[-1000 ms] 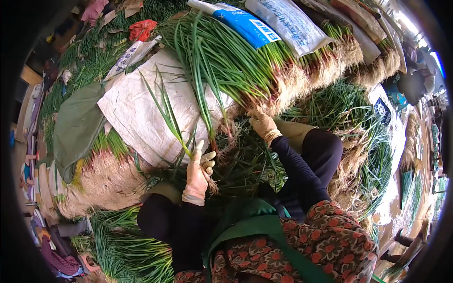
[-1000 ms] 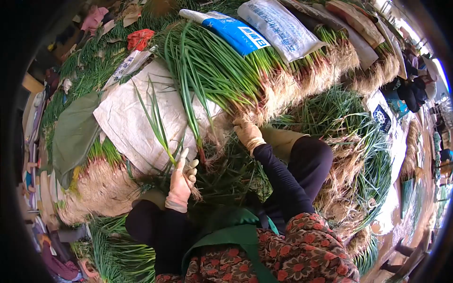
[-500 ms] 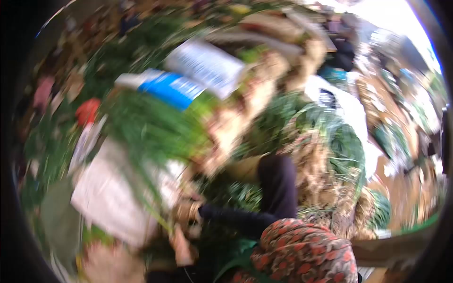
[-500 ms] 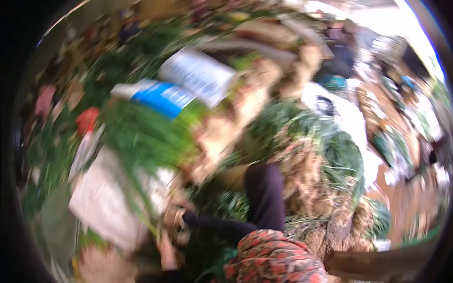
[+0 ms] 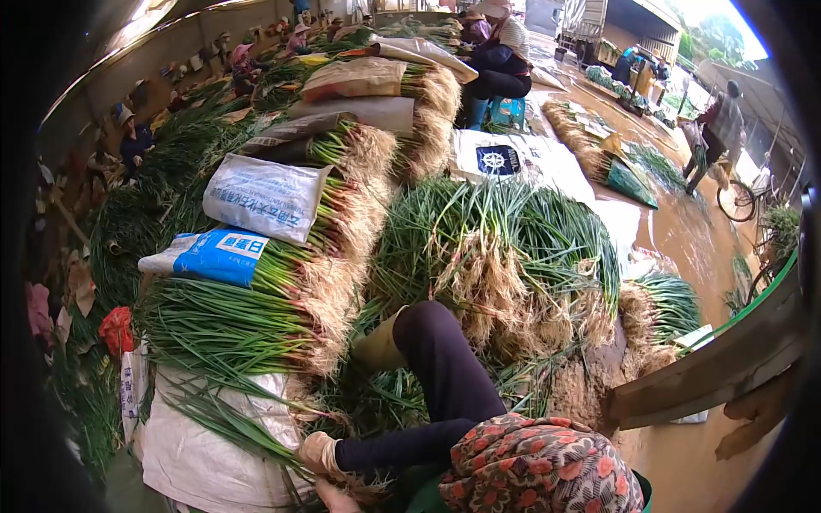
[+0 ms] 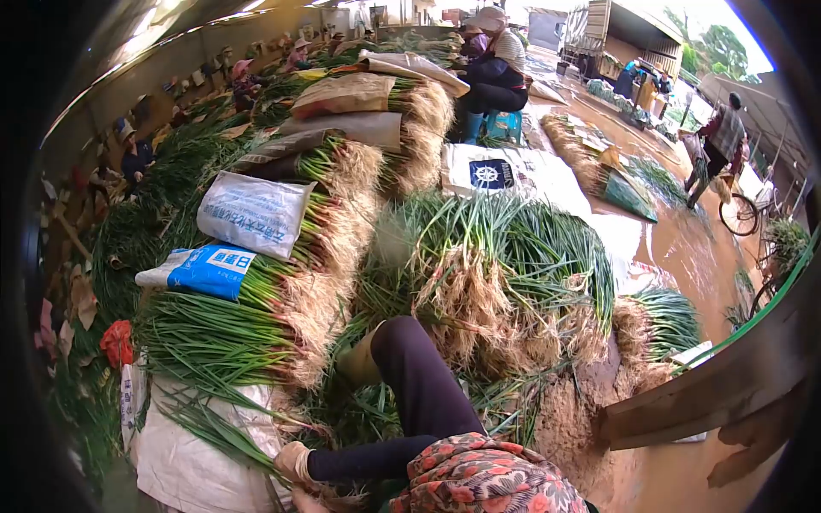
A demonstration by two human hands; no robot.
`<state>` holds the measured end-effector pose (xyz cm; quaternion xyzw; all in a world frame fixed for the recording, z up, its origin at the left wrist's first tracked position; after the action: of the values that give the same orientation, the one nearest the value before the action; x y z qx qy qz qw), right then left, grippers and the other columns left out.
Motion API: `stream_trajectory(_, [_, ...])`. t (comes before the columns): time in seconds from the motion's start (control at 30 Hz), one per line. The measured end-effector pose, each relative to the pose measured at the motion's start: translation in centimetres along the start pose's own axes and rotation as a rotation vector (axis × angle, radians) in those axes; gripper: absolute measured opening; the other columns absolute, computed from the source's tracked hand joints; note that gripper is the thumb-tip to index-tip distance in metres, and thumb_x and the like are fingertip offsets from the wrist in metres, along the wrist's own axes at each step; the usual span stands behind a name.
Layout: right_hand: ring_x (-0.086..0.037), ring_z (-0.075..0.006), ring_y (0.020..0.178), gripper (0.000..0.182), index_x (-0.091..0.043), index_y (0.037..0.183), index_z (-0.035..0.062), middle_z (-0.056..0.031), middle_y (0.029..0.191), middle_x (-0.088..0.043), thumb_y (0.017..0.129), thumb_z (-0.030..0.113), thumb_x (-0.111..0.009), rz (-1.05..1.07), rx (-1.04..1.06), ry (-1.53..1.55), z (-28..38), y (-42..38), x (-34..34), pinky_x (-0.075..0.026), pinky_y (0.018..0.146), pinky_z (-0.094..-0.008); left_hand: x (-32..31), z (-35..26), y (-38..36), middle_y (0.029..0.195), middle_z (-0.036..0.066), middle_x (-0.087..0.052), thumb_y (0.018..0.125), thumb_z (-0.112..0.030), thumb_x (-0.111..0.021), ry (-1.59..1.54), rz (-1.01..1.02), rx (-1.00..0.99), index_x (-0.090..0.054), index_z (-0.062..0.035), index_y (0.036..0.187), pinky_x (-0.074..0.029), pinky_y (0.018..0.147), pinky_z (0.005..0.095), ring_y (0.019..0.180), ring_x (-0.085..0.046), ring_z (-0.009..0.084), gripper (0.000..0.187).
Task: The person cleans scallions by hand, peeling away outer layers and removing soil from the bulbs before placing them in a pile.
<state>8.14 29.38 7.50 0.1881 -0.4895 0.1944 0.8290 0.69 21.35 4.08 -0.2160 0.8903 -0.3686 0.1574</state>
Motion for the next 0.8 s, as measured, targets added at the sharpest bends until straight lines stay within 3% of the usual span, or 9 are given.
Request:
stream_trajectory(0.17, [-0.066,-0.0317,0.07,0.019,-0.069,0.082,0.0117,-0.0139,0.073,-0.066,0.071,0.025,-0.061,0.038,-0.219,0.308,-1.8,-0.3,-2.2,-0.051,0.059,-0.0432,-1.0,-1.1,-3.4,0.059,-0.006,-0.043,0.095,-0.039,-0.044,-0.022,-0.084,-0.045,-0.057,-0.0048,0.111,-0.038,0.043,0.0225,0.048,-0.04,0.0068,0.04])
stream_trajectory(0.2, [-0.065,-0.033,0.068,0.018,-0.069,0.084,0.0117,-0.0156,0.076,-0.066,0.072,0.022,-0.06,-0.053,-0.485,0.334,-4.3,-0.6,-2.9,-0.05,0.058,-0.0443,0.2,-0.5,-1.4,0.056,-0.007,-0.038,0.095,-0.038,-0.043,-0.086,0.084,-0.011,-0.056,-0.0055,0.112,-0.035,0.04,0.0222,0.044,-0.035,0.0063,0.04])
stream_trajectory(0.27, [-0.061,-0.0317,0.067,0.017,-0.066,0.087,0.0093,-0.0153,0.074,-0.062,0.079,0.021,-0.057,-0.301,-0.548,0.27,-8.1,-3.6,0.2,-0.047,0.059,-0.0438,3.3,1.0,1.9,0.051,-0.008,-0.028,0.096,-0.038,-0.041,-0.209,0.39,0.067,-0.056,-0.0067,0.114,-0.028,0.035,0.0216,0.038,-0.025,0.0053,0.039])
stream_trajectory(0.37, [-0.061,-0.0308,0.086,0.029,-0.059,0.105,0.0057,-0.0181,0.095,-0.062,0.084,0.026,-0.055,0.56,-0.25,0.002,-11.3,-7.4,-1.9,-0.047,0.076,-0.0413,2.6,0.4,-0.7,0.053,-0.007,-0.029,0.095,-0.044,-0.041,-0.387,0.665,0.088,-0.051,-0.0081,0.122,-0.026,0.035,0.0215,0.039,-0.024,0.0044,0.046])
stream_trajectory(0.43, [-0.061,-0.0301,0.098,0.039,-0.055,0.116,0.0034,-0.02,0.109,-0.061,0.087,0.03,-0.054,0.846,-0.145,0.011,-10.4,-8.3,-0.5,-0.047,0.087,-0.0395,-0.5,-1.2,-5.7,0.077,0.0,-0.054,0.089,-0.052,-0.049,-0.336,0.039,0.088,-0.05,-0.0075,0.124,-0.038,0.05,0.0215,0.054,-0.045,0.0086,0.056])
stream_trajectory(0.5, [-0.053,-0.0303,0.116,0.055,-0.045,0.13,0.0017,-0.0206,0.125,-0.054,0.086,0.03,-0.059,0.559,-0.253,0.283,-8.7,-6.6,-0.2,-0.043,0.095,-0.0371,1.6,-0.2,-5.3,0.103,0.009,-0.061,0.088,-0.035,-0.055,-0.146,0.241,0.056,-0.055,-0.0057,0.116,-0.046,0.063,0.0232,0.071,-0.058,0.0182,0.04])
stream_trajectory(0.63, [-0.046,-0.021,0.123,0.066,-0.039,0.136,0.0015,-0.014,0.134,-0.049,0.085,0.034,-0.066,0.452,-0.183,0.987,-4.9,-3.6,-6.6,-0.039,0.101,-0.0336,3.6,2.3,-2.5,0.063,-0.002,-0.053,0.086,-0.021,-0.053,-0.04,0.146,-0.236,-0.058,-0.0045,0.106,-0.038,0.045,0.0245,0.052,-0.048,0.0104,0.026])
stream_trajectory(0.73, [-0.057,-0.0276,0.11,0.051,-0.049,0.13,0.0075,-0.0167,0.119,-0.059,0.089,0.037,-0.059,0.657,-0.097,0.706,-1.3,-4.1,-4.1,-0.045,0.092,-0.0359,4.3,1.8,-3.7,0.09,0.008,-0.065,0.088,-0.02,-0.049,-0.043,0.219,-0.271,-0.057,-0.0007,0.109,-0.049,0.053,0.0249,0.062,-0.059,0.0131,0.03])
stream_trajectory(0.8, [-0.062,-0.0278,0.095,0.037,-0.06,0.113,0.0079,-0.0151,0.104,-0.065,0.09,0.035,-0.056,0.489,-0.025,0.547,-1.4,-4.1,-3.8,-0.049,0.082,-0.0361,3.3,1.9,-4.3,0.09,0.015,-0.066,0.09,-0.024,-0.046,-0.345,0.264,-0.106,-0.055,-0.0014,0.112,-0.048,0.045,0.0269,0.055,-0.06,0.0155,0.033])
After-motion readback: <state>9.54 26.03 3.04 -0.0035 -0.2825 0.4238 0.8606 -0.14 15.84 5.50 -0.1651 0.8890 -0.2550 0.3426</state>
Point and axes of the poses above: each hand's wrist, its own y-axis towards the middle knuckle, its own x-axis out of the back of the hand, z = x × y, the point moved 4 cm from there along y, towards the middle knuckle
